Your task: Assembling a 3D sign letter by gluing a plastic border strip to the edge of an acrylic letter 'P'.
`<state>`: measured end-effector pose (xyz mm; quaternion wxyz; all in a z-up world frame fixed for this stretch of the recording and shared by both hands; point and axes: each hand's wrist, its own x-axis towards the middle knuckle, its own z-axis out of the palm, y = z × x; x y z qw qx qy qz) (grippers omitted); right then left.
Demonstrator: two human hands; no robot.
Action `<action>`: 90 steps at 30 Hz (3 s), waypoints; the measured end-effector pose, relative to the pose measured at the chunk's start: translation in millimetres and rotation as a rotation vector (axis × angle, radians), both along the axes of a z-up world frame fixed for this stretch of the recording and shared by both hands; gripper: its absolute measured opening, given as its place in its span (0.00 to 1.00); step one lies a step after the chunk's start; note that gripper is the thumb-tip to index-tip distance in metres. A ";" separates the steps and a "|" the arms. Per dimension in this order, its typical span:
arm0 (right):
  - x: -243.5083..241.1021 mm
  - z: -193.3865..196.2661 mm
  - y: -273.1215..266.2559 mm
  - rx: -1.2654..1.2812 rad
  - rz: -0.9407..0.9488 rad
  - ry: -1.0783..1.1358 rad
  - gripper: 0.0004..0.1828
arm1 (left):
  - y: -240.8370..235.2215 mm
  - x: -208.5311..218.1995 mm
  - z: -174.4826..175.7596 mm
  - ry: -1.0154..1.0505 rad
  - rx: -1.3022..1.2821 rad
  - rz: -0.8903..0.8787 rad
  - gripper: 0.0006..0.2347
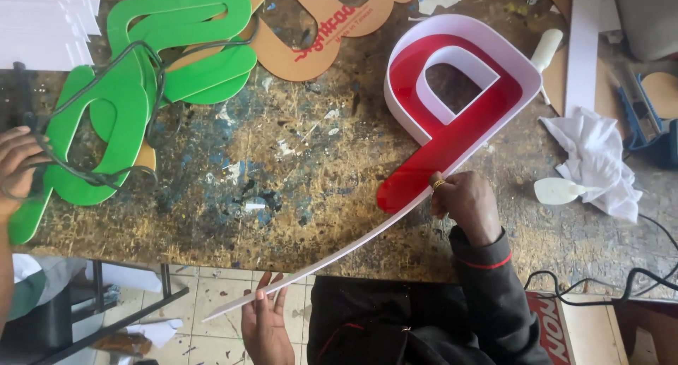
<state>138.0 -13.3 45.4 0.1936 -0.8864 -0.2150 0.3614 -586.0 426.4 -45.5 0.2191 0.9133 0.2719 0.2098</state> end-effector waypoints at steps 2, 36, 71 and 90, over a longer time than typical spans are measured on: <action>0.7 -0.8 -3.6 0.081 -0.022 0.042 0.29 | -177.5 85.0 -3.5 -0.342 -0.416 0.504 0.20; 4.7 -9.1 6.6 0.080 -0.014 0.181 0.18 | -291.4 485.8 41.8 -0.008 -0.614 0.272 0.20; 3.4 11.6 13.0 0.134 -0.073 0.273 0.16 | -284.0 575.3 59.6 0.087 -0.733 -0.129 0.13; 11.9 -3.8 3.2 0.227 -0.120 0.271 0.17 | -285.2 586.3 21.1 0.062 -0.591 -0.164 0.10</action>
